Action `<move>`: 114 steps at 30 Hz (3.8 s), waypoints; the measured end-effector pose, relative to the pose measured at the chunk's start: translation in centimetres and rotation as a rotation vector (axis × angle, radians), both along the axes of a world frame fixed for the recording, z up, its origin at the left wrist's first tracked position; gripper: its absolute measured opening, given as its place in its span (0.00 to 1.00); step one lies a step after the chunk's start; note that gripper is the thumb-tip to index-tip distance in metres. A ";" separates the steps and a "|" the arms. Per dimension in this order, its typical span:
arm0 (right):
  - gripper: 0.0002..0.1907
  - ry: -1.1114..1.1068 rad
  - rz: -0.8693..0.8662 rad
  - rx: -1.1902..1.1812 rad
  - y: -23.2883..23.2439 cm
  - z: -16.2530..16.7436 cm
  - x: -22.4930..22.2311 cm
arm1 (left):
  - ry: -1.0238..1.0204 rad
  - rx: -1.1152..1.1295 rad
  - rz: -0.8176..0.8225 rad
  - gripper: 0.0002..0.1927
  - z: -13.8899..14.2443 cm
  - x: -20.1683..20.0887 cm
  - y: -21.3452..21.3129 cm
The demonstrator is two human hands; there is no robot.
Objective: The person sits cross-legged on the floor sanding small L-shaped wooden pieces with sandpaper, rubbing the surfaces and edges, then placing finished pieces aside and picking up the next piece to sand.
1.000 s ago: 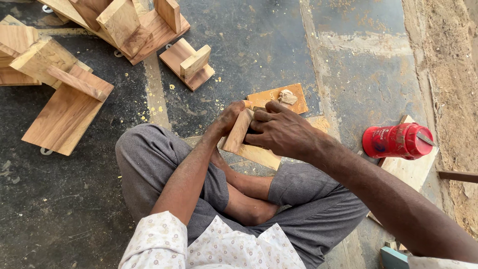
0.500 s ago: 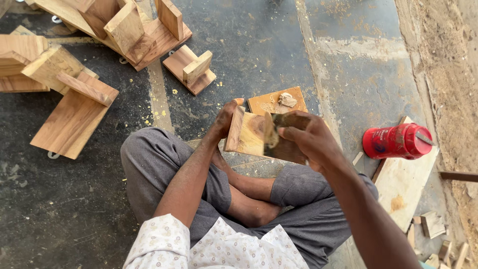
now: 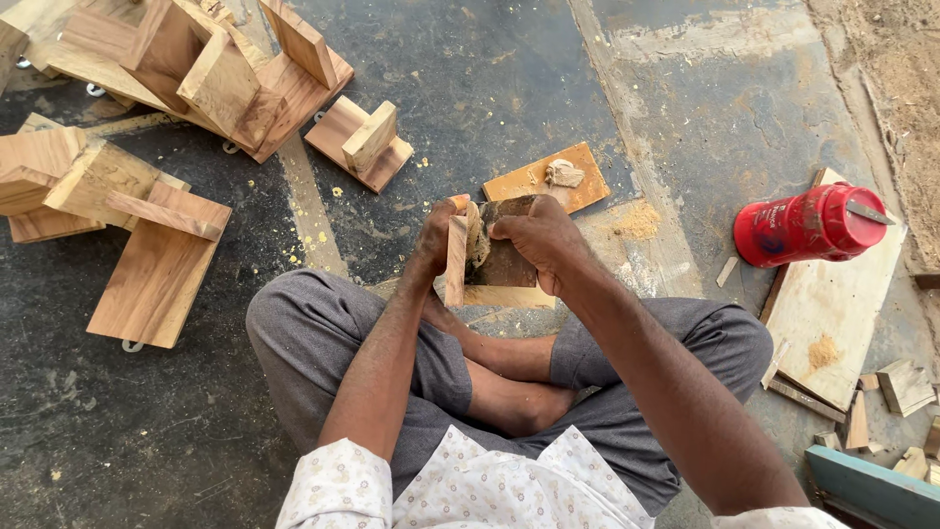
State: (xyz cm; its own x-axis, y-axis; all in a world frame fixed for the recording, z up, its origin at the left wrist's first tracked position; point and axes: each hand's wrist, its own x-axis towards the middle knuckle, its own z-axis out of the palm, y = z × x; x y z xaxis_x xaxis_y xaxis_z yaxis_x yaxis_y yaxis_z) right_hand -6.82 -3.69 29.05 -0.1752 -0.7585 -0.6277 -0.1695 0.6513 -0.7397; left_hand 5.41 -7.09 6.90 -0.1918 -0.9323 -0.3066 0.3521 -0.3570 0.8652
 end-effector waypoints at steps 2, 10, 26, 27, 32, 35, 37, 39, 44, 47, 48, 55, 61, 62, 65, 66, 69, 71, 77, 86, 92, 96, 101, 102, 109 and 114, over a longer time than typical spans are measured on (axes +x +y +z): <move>0.24 -0.039 -0.027 -0.014 0.4 -0.1 0.1 | 0.042 0.010 -0.015 0.24 -0.1 -0.1 -0.1; 0.25 -0.359 -0.051 -0.069 2.6 5.3 -0.6 | 0.056 0.062 -0.100 0.22 0.3 -0.3 -0.2; 0.16 0.054 0.101 -0.046 5.1 -0.1 -0.2 | 0.281 0.062 -0.227 0.29 0.0 -0.3 0.6; 0.17 -0.036 0.077 -0.063 5.2 -0.1 0.0 | 0.250 0.055 -0.193 0.28 -0.1 -0.4 0.7; 0.22 -0.231 -0.028 -0.015 5.3 1.9 0.1 | 0.286 -0.021 -0.185 0.29 -0.8 -0.6 0.2; 0.23 -0.260 -0.103 0.019 5.4 4.9 -2.1 | 0.326 0.037 -0.192 0.29 -1.0 -0.6 -0.1; 0.18 -0.010 0.163 -0.186 5.7 6.6 -3.9 | 0.028 0.039 -0.125 0.28 -1.0 -0.4 -0.1; 0.14 0.381 0.647 -0.560 5.9 7.5 -5.4 | 0.119 0.040 -0.145 0.27 -0.7 -0.7 -0.4; 0.20 0.959 1.425 -1.031 5.9 5.8 -4.5 | 0.105 0.092 -0.151 0.29 -0.7 -1.0 -0.6; 0.22 1.148 1.604 -1.149 4.7 4.6 -3.6 | 0.114 -0.052 -0.196 0.30 -0.9 -1.0 -0.7; 0.24 1.219 1.656 -1.206 4.2 4.3 -3.5 | 0.005 -0.112 -0.159 0.28 -1.0 -1.1 -0.7; 0.20 1.061 1.712 -1.314 2.6 3.1 -3.2 | -0.220 -0.124 -0.162 0.28 -0.7 -1.0 -0.9; 0.12 1.136 1.829 -1.002 3.2 3.3 -2.4 | -0.300 -0.162 -0.209 0.28 -0.2 -1.4 -0.7; 0.11 1.169 1.879 -0.916 3.4 3.4 -2.4 | -0.257 -0.129 -0.190 0.27 0.0 -1.6 -0.5; 0.10 1.216 1.901 -0.875 4.2 3.8 -2.8 | -0.109 -0.060 -0.211 0.23 0.2 -2.2 -0.2; 0.10 1.222 1.891 -0.900 4.6 3.9 -3.0 | -0.051 -0.052 -0.266 0.24 0.2 -2.2 0.0; 0.10 1.200 1.822 -0.930 5.9 4.2 -3.7 | 0.155 -0.009 -0.277 0.23 -0.1 -2.3 0.2; 0.12 1.159 1.828 -0.886 6.9 4.7 -4.5 | 0.192 0.001 -0.244 0.21 -0.4 -2.2 0.4; 0.25 1.244 1.816 -0.712 8.2 9.4 -10.2 | -0.279 -0.448 -0.049 0.22 -0.9 -1.9 0.5; 0.23 1.130 1.585 -0.897 5.0 8.2 -9.1 | 0.296 0.059 -0.219 0.23 -0.1 -1.8 -0.2; 0.25 1.111 1.673 -1.075 2.9 4.9 -6.1 | 0.229 0.029 -0.188 0.23 0.6 -1.4 -0.2; 0.27 1.016 1.647 -1.241 2.1 2.3 -5.9 | 0.113 0.136 -0.133 0.18 0.7 -1.3 -0.5; 0.27 1.000 1.656 -1.084 2.6 1.4 -5.8 | -0.122 -0.037 -0.263 0.28 0.0 -1.3 -0.6; 0.27 1.016 1.673 -1.032 2.8 2.1 -6.1 | -0.030 0.013 -0.320 0.31 0.0 -1.5 -0.7; 0.23 1.109 1.692 -0.922 3.3 7.5 -7.9 | 0.223 0.107 -0.268 0.28 0.4 -1.7 -0.9; 0.22 1.106 1.709 -1.182 3.3 4.9 -4.7 | 0.079 -0.015 -0.238 0.27 1.1 -1.8 -0.5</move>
